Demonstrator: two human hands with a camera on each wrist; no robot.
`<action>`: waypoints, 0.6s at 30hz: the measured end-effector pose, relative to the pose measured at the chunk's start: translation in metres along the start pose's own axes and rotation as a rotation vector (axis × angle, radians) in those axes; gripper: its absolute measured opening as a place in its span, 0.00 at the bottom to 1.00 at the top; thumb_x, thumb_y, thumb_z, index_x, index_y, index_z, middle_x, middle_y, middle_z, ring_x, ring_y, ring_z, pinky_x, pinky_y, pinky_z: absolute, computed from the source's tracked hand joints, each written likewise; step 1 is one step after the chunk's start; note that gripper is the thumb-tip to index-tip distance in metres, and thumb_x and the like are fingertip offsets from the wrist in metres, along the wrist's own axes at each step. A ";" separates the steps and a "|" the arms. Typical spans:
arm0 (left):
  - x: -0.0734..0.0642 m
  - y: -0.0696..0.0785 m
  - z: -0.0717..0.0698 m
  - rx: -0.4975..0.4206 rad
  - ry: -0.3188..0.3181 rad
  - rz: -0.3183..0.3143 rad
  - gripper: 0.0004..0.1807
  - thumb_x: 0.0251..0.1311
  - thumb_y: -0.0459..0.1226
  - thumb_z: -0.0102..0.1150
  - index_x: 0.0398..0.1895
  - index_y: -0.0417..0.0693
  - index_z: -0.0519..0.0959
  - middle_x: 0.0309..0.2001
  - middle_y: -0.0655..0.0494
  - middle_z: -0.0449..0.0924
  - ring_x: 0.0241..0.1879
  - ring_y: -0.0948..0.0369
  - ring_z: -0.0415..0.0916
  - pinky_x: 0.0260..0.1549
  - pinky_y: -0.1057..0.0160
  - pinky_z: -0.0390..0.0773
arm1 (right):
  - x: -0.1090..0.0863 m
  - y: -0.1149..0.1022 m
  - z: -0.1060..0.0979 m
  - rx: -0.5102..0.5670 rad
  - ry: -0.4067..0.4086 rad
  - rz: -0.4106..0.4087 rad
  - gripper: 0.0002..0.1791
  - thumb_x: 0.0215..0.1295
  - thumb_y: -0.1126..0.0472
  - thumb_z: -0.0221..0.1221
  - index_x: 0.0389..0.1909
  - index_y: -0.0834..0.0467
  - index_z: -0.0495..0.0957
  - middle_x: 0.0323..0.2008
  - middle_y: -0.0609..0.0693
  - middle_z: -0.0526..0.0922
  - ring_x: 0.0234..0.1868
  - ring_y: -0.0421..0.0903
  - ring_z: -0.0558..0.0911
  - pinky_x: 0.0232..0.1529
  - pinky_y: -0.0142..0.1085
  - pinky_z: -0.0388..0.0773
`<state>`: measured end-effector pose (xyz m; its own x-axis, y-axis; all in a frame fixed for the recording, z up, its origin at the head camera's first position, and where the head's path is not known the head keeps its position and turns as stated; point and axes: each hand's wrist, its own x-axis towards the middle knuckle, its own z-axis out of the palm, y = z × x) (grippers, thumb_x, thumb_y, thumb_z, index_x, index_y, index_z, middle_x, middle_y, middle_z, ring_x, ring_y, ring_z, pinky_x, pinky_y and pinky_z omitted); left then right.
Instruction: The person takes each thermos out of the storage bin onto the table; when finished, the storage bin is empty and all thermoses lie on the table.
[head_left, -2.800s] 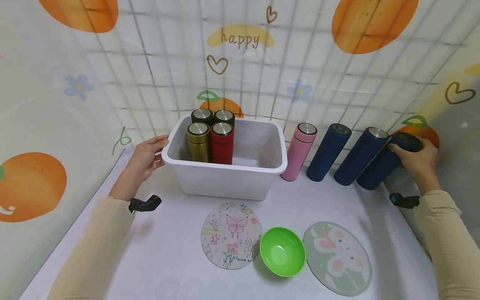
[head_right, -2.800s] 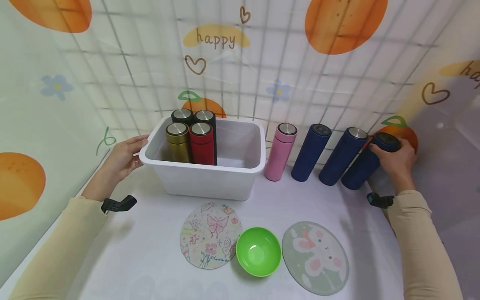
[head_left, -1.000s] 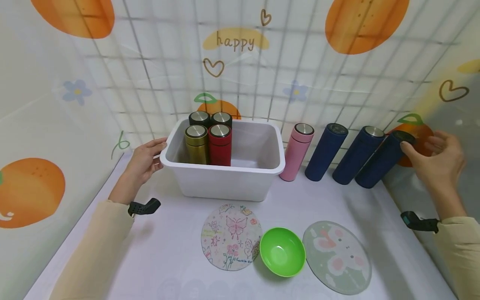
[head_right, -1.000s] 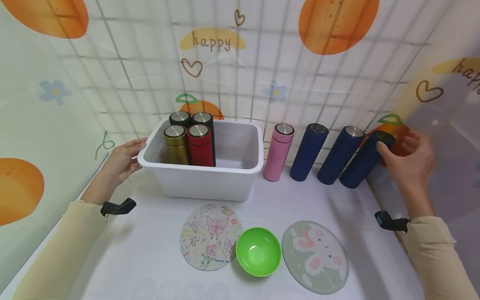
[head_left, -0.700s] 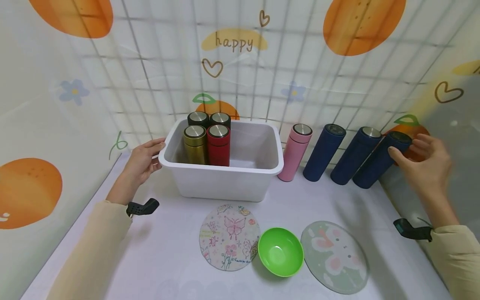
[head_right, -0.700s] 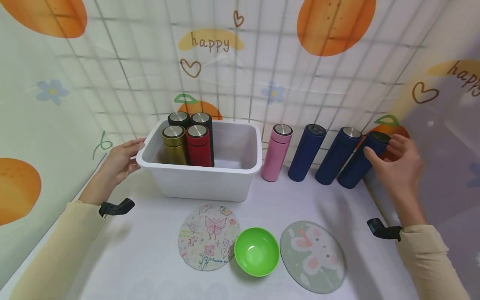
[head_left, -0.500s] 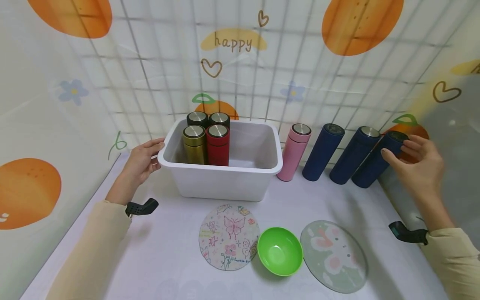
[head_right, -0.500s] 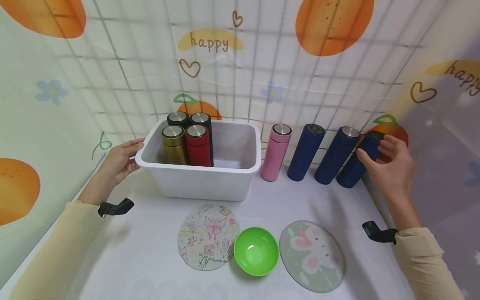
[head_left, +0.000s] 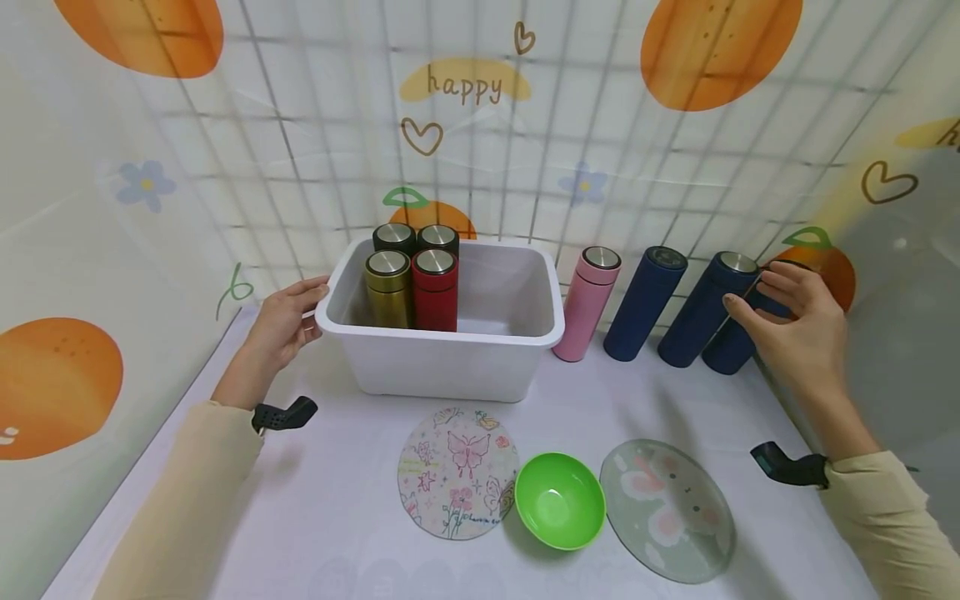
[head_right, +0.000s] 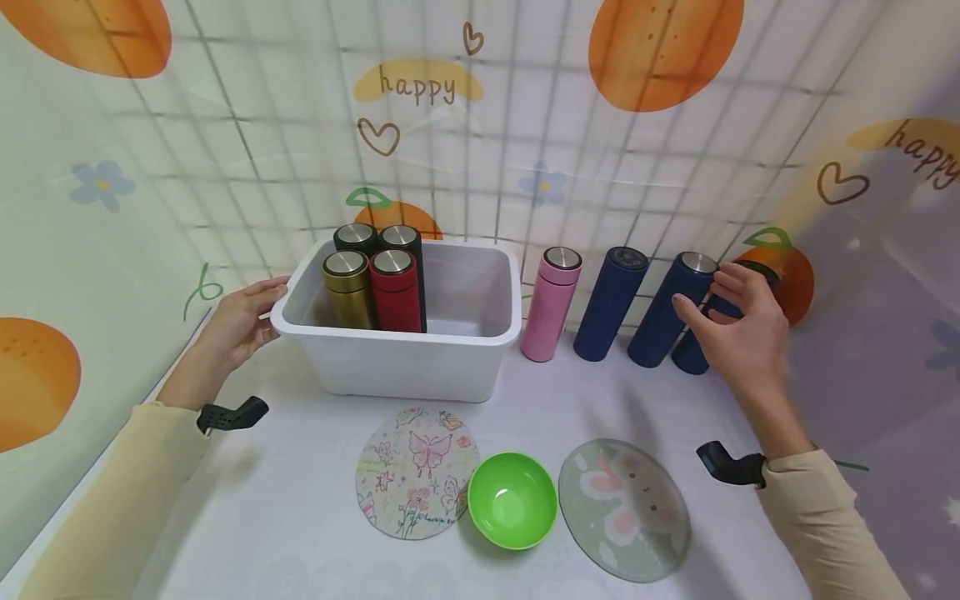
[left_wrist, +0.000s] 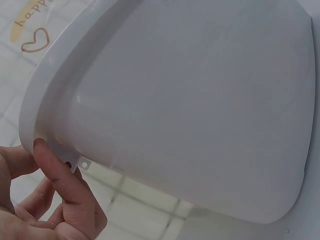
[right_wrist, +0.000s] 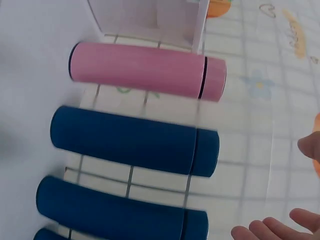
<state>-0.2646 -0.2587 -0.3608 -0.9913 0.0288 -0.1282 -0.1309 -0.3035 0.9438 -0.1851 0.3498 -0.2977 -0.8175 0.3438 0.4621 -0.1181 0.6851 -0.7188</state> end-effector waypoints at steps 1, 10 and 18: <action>0.000 0.000 0.000 -0.002 -0.001 0.002 0.16 0.70 0.37 0.60 0.58 0.47 0.74 0.38 0.57 0.83 0.26 0.64 0.80 0.22 0.70 0.76 | -0.001 -0.002 0.002 -0.001 -0.008 -0.009 0.37 0.58 0.52 0.72 0.69 0.48 0.69 0.64 0.52 0.76 0.59 0.39 0.78 0.44 0.18 0.73; 0.000 0.000 -0.001 0.003 0.001 0.011 0.14 0.70 0.37 0.60 0.57 0.48 0.75 0.39 0.58 0.84 0.28 0.63 0.80 0.23 0.70 0.77 | -0.008 -0.021 0.019 -0.002 -0.046 -0.070 0.38 0.59 0.51 0.71 0.70 0.52 0.69 0.64 0.52 0.76 0.60 0.45 0.78 0.48 0.21 0.75; -0.002 -0.001 0.000 0.017 0.003 0.012 0.12 0.70 0.37 0.60 0.54 0.50 0.77 0.39 0.58 0.83 0.29 0.63 0.80 0.25 0.70 0.77 | -0.014 -0.033 0.035 0.010 -0.083 -0.112 0.37 0.59 0.50 0.71 0.68 0.54 0.71 0.62 0.53 0.78 0.60 0.48 0.78 0.48 0.24 0.76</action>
<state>-0.2629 -0.2587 -0.3616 -0.9928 0.0229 -0.1178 -0.1194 -0.2877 0.9502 -0.1898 0.3003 -0.2989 -0.8426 0.2111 0.4954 -0.2165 0.7095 -0.6706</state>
